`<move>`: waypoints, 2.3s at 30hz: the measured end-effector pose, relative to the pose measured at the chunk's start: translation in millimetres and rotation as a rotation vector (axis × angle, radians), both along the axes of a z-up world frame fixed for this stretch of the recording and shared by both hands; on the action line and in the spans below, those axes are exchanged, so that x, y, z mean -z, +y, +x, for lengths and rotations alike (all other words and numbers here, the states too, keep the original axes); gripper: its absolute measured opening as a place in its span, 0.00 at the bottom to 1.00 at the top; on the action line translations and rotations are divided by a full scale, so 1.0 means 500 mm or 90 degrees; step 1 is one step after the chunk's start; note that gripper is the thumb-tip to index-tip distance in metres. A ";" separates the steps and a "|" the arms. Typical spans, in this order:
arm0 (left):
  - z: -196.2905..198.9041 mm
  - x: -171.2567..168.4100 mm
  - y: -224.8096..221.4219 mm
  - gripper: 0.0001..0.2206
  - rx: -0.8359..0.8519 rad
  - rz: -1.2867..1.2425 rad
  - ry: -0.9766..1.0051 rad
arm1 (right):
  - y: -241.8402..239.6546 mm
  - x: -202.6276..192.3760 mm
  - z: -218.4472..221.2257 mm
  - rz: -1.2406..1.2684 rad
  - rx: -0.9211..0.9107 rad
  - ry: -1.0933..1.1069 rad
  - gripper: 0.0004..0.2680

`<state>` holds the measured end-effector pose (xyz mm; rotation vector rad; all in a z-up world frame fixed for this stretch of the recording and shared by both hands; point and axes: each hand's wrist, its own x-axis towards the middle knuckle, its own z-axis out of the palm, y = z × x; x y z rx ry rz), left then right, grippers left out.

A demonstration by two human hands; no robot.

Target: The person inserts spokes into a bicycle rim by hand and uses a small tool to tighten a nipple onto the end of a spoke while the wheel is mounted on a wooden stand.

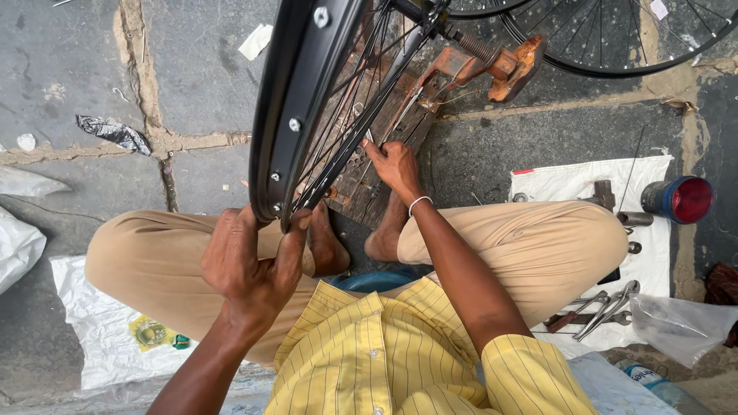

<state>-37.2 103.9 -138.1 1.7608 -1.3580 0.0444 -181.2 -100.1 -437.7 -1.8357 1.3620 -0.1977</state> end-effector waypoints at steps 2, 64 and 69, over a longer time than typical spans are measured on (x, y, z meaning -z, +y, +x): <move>0.000 0.002 0.003 0.09 -0.010 0.008 -0.005 | 0.001 -0.005 0.003 0.005 0.005 -0.007 0.29; 0.189 0.004 -0.154 0.18 0.468 0.318 0.884 | 0.235 -0.495 0.037 -0.411 -0.101 -0.581 0.13; 0.205 0.102 -0.159 0.16 0.655 0.440 1.095 | 0.250 -0.356 0.050 -0.415 -0.254 -0.261 0.14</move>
